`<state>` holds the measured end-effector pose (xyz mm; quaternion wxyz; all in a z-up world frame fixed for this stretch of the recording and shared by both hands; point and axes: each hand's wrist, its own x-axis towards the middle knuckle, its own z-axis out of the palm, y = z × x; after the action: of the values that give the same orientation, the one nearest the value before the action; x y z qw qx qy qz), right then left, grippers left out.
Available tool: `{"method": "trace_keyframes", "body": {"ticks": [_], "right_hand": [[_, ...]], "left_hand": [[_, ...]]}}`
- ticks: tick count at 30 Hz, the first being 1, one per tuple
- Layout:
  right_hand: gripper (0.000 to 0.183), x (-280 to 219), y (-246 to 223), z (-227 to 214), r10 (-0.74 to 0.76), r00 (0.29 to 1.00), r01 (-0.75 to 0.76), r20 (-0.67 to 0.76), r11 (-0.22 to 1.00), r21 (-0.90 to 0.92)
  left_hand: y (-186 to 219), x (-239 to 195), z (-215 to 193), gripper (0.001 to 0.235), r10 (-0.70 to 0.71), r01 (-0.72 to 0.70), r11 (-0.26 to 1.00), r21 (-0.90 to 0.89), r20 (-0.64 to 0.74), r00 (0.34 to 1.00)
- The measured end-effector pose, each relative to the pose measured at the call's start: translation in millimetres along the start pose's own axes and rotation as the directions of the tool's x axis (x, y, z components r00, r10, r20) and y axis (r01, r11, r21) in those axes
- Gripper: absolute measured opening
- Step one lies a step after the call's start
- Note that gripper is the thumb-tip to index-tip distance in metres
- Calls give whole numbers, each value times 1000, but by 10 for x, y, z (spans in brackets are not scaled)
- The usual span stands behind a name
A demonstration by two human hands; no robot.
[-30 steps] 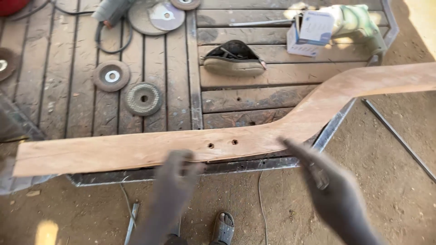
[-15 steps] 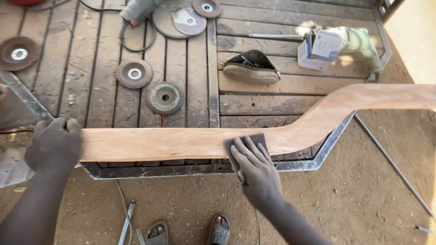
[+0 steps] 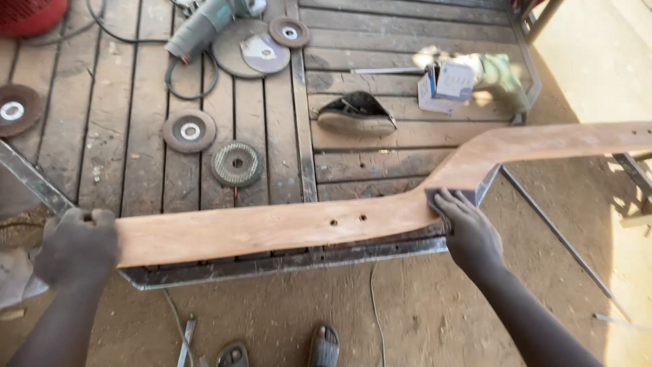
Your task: Sanding a curved wooden piece with sandpaper on a workbench
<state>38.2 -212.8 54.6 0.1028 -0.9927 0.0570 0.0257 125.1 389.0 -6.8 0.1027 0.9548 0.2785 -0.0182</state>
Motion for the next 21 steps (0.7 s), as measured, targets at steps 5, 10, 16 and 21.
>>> {"method": "trace_keyframes", "body": {"ticks": [5,10,16,21], "right_hand": [[56,-125,-437,42,-297,942,282,-159,953,-107],[58,-211,-115,333,-43,994,-3,-105,916,-401],[53,39,377,355,-356,921,347,-155,934,-85],[85,-284,-1262,620,-196,967,226,-163,955,192]], "left_hand": [[42,53,-18,52,-28,28,1000,-6,5,1000],[20,-68,-2,49,2,-2,1000,-17,-33,999],[-31,-39,26,52,2,-1,1000,29,-41,999],[65,-70,-8,51,-37,37,999,15,0,999]]}}
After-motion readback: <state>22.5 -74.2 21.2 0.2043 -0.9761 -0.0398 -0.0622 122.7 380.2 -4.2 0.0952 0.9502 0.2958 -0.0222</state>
